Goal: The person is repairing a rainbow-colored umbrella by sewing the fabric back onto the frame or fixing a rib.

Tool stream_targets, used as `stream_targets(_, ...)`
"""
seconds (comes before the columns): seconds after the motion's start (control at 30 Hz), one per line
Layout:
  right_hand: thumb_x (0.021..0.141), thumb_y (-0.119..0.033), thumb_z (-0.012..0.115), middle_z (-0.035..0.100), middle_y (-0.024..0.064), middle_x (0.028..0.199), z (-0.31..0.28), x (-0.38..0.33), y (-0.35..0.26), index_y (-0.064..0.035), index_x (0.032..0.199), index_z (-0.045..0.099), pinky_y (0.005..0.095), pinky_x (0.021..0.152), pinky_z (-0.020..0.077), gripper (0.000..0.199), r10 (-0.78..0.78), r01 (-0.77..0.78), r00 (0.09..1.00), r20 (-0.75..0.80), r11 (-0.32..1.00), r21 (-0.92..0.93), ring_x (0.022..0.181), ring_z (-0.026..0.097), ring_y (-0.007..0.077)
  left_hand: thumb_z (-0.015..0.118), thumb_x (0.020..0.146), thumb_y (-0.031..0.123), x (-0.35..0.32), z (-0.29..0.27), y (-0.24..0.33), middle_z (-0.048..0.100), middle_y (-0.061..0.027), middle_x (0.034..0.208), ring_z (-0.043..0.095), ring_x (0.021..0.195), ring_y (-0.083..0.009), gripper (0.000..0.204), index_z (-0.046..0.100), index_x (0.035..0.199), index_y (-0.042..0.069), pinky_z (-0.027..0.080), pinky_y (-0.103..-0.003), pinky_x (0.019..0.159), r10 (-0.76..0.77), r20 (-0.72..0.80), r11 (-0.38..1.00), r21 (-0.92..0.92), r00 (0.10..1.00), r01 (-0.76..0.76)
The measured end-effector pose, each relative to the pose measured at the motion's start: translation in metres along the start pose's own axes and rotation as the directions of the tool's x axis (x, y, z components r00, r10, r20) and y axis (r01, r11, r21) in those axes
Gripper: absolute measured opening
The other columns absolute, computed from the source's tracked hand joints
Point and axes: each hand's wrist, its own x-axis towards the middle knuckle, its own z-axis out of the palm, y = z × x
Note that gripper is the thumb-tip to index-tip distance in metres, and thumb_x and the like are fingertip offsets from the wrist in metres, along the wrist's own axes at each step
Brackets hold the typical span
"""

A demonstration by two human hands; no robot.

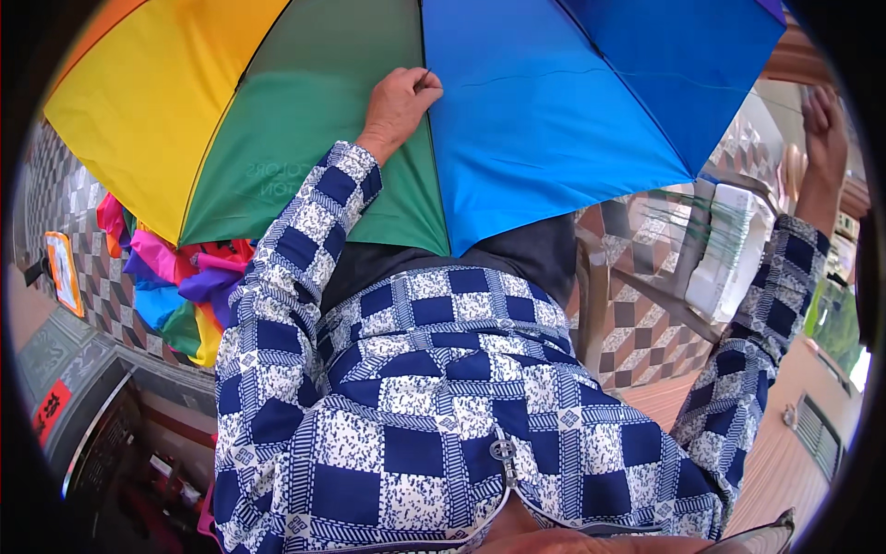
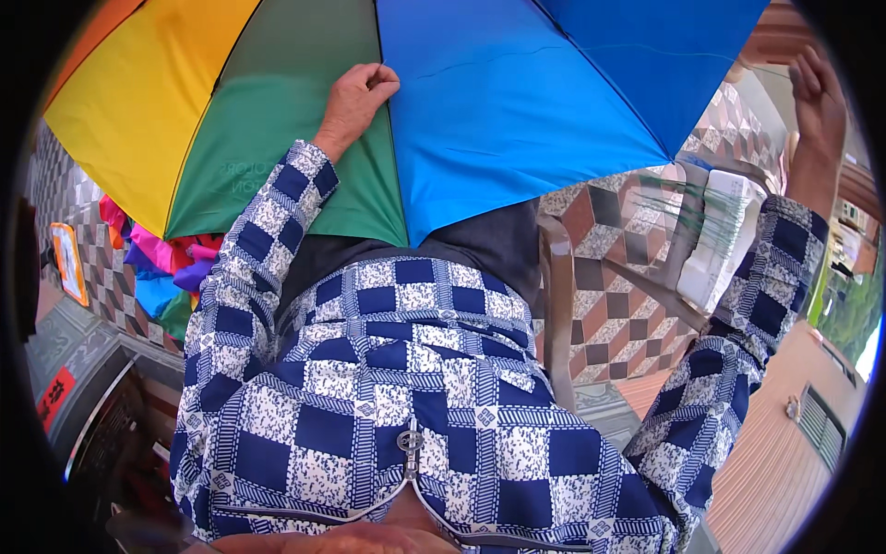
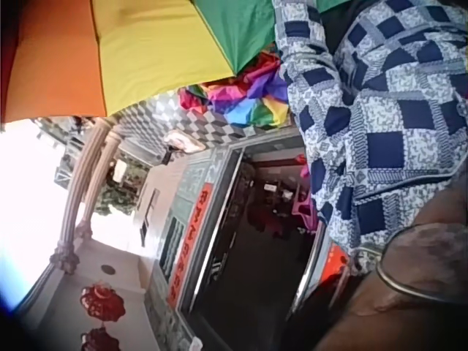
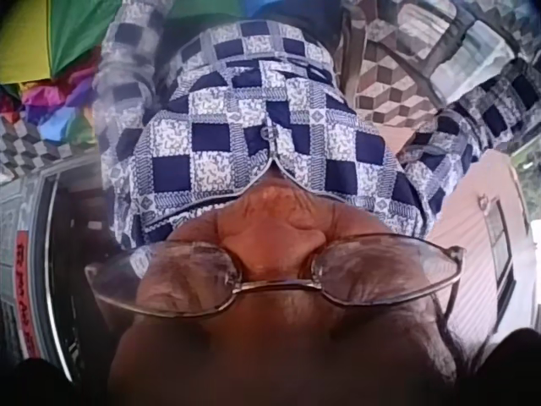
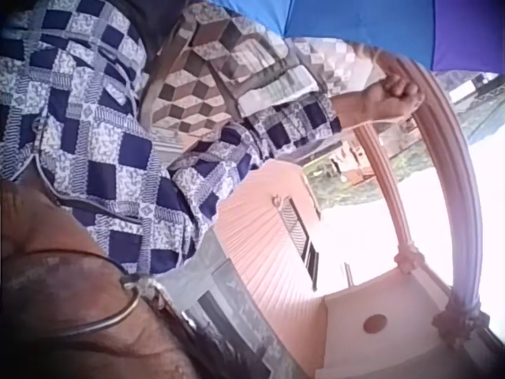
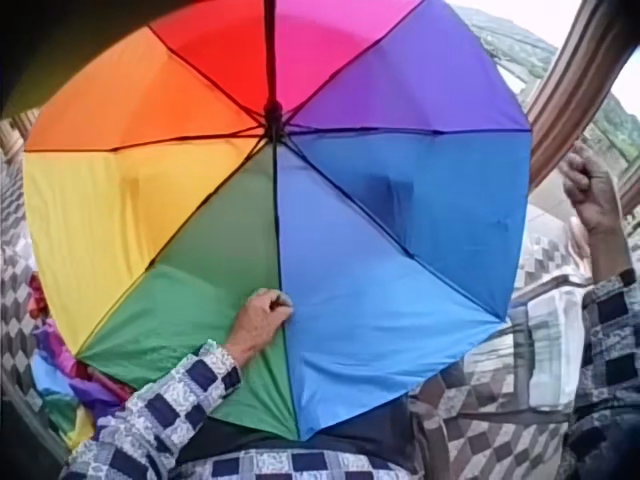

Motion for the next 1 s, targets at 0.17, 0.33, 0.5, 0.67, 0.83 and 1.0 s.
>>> stream_targets(0.17,0.085,-0.009,0.055,0.059,0.0042,0.085,0.153,-0.1,0.14,-0.0012,0.095,0.059,0.0254,0.073,0.0482,0.013,0.232,0.046,0.774,0.589,0.908,-0.417,0.077,0.059,0.0133,0.065,0.076,0.017,0.014,-0.024,0.043,0.056,0.0003,0.07,0.05,0.06,-0.0097,0.014,0.062,0.081,0.004,0.042,-0.023,0.053,-0.394,0.102,0.802,-0.448,0.914,0.395)
stream_targets(0.33,0.081,-0.009,0.057,0.056,0.0028,0.073,0.232,-0.171,0.233,0.0004,0.1,0.058,0.0251,0.058,0.0467,0.021,0.511,-0.219,0.637,0.577,0.838,-0.5,0.062,0.054,0.0115,0.065,0.077,0.018,0.014,-0.027,0.065,0.055,0.0028,0.069,0.045,0.058,-0.0046,0.017,0.061,0.081,0.002,0.039,-0.02,0.051,-0.364,0.107,0.808,-0.457,0.925,0.371)
stream_targets(0.5,0.08,-0.008,0.057,0.058,0.0035,0.073,0.268,-0.179,0.262,0.0007,0.098,0.061,0.0251,0.056,0.0477,0.02,0.532,-0.272,0.676,0.51,0.823,-0.499,0.062,0.055,0.0115,0.066,0.077,0.016,0.011,-0.022,0.062,0.055,0.0019,0.069,0.046,0.056,-0.0055,0.014,0.06,0.08,0.003,0.038,-0.02,0.05,-0.343,0.092,0.792,-0.506,0.935,0.341)
stream_targets(0.67,0.081,-0.008,0.057,0.06,0.0044,0.076,0.273,-0.187,0.27,0.0004,0.092,0.063,0.0247,0.054,0.0481,0.015,0.561,-0.471,0.79,0.249,0.814,-0.339,0.062,0.055,0.0114,0.064,0.078,0.015,0.009,-0.022,0.053,0.054,0.0017,0.068,0.047,0.054,-0.0064,0.012,0.057,0.078,0.005,0.036,-0.021,0.047,-0.459,0.092,0.644,-0.651,0.884,0.402)
stream_targets(0.83,0.083,-0.009,0.057,0.063,0.0053,0.08,0.252,-0.176,0.264,0.0003,0.091,0.062,0.024,0.058,0.0479,0.013,0.365,-0.319,0.928,0.074,0.881,-0.35,0.066,0.056,0.0111,0.063,0.082,0.019,0.009,-0.014,0.05,0.051,0.0029,0.064,0.045,0.051,-0.0057,0.013,0.056,0.082,0.008,0.033,-0.021,0.044,-0.48,0.072,0.585,-0.717,0.874,0.38)
stream_targets(1.0,0.086,-0.007,0.052,0.064,0.0093,0.088,0.169,-0.122,0.216,-0.0002,0.099,0.057,0.0258,0.063,0.0451,0.016,0.042,-0.069,0.989,-0.144,0.98,-0.185,0.071,0.056,0.0137,0.059,0.083,0.018,0.005,-0.016,0.044,0.052,0.0018,0.064,0.048,0.054,-0.0064,0.011,0.056,0.081,0.008,0.036,-0.022,0.047,-0.514,0.029,0.648,-0.642,0.857,0.41)
